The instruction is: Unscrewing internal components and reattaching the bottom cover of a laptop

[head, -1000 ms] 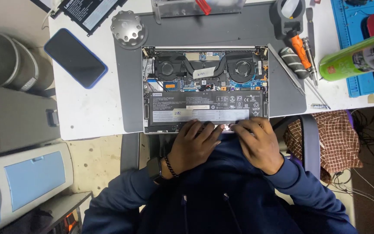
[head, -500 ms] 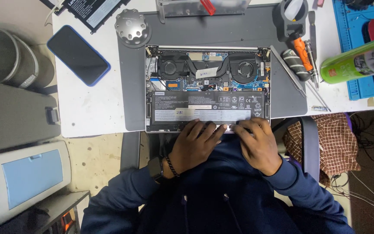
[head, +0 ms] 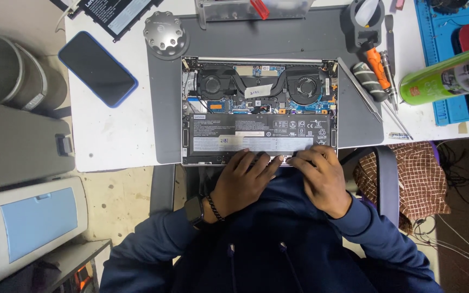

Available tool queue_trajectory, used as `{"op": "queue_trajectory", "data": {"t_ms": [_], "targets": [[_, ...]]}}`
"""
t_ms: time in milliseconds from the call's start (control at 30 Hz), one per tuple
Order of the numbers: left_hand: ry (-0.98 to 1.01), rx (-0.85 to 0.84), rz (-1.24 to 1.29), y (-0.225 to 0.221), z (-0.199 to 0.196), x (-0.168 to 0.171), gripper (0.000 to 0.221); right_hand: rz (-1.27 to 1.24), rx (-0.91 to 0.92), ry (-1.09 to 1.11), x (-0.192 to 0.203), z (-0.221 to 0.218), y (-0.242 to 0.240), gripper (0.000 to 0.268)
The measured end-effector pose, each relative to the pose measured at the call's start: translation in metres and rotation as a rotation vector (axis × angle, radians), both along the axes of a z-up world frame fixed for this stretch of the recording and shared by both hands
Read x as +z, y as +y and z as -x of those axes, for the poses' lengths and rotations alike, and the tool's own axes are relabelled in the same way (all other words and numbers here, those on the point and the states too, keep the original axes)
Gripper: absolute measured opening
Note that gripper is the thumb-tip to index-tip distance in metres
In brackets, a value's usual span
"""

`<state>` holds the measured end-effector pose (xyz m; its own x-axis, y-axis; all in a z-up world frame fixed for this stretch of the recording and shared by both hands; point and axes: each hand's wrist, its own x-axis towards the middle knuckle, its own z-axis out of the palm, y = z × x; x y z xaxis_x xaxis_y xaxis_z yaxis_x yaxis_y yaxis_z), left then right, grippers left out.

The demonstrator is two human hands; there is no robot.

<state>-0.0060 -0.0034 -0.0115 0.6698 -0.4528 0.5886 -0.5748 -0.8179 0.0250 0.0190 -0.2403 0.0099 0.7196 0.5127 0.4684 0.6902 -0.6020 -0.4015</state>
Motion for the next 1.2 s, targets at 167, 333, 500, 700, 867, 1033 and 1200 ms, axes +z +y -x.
{"op": "queue_trajectory", "data": {"t_ms": [167,333,500,700,867,1033,1200], "targets": [[0.017,-0.023,0.012,0.001,-0.002,0.001,0.037,0.035,0.008,-0.022,0.000,-0.001,-0.001,0.027],[0.009,-0.017,0.007,0.001,0.000,-0.004,0.038,0.068,0.034,-0.067,0.003,0.000,0.000,0.026],[-0.004,0.014,-0.046,0.000,-0.002,-0.005,0.035,0.129,0.029,-0.145,0.006,-0.001,0.002,0.027],[0.001,-0.016,-0.039,0.002,-0.004,-0.001,0.036,0.107,-0.027,-0.130,0.018,0.002,0.011,0.021],[-0.034,0.002,-0.051,0.000,-0.002,-0.001,0.035,-0.019,-0.068,-0.104,0.033,0.001,0.020,0.014],[-0.049,-0.030,-0.055,-0.001,-0.001,-0.010,0.037,-0.112,-0.117,-0.094,0.034,-0.002,0.024,0.009],[-0.077,0.001,-0.050,-0.003,0.000,-0.014,0.038,-0.172,-0.127,-0.191,0.030,-0.003,0.030,0.009]]}}
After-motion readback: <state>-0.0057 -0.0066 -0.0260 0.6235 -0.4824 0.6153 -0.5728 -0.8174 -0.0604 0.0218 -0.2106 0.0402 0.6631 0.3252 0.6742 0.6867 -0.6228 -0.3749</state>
